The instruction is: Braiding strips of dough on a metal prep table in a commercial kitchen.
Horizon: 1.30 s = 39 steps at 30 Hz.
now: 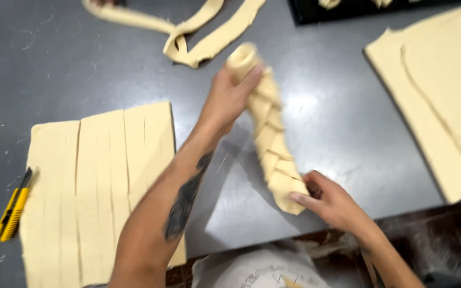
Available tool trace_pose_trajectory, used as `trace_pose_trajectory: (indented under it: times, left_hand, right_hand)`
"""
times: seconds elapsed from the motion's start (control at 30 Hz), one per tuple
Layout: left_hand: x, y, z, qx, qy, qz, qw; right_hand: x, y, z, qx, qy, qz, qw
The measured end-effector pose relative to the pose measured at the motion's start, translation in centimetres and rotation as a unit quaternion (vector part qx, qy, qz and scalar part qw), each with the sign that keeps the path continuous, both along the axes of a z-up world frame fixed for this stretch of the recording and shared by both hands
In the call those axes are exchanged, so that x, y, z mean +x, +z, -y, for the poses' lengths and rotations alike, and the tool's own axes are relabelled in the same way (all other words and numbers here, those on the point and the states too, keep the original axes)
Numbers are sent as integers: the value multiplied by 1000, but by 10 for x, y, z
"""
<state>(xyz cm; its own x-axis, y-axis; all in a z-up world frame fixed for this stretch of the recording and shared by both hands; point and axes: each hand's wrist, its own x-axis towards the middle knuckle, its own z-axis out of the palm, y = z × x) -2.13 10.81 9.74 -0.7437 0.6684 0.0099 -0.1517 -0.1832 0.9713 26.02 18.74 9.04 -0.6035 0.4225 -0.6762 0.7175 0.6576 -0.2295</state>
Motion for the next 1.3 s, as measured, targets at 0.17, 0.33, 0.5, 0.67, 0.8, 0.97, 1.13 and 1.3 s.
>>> trace_pose_trajectory:
  times: [0.17,0.33,0.5,0.67,0.8,0.97,1.13,1.3]
  left_hand:
    - [-69,18,-109,-41,-5,-268,962]
    - [-142,-34,7,-526,-130,-382,749]
    - [-130,-40,174,-632,-116,-447,622]
    - [-72,-2,231,-278,-7,-661,697]
    - [-36,91,219,-148,-37,-710,688]
    - [-66,169,139,-7,24,-716,698]
    - [-112,89,115,-264,30,-606,749]
    - [-29,-71,190,-571,-313,-292,700]
  right_hand:
    - [22,10,-48,-135,-355,-284,880]
    - [81,-39,-78,106,-180,-474,856]
    - [106,-100,-23,105,-304,-468,823]
    - [25,-75,119,-111,-255,-489,827]
    - [-47,-59,194,-269,-183,-476,817]
    - [-58,-111,208,-449,-120,-272,843]
    - [-81,-82,198,-524,-312,-342,714]
    - [-99,-47,186,-494,-421,-278,708]
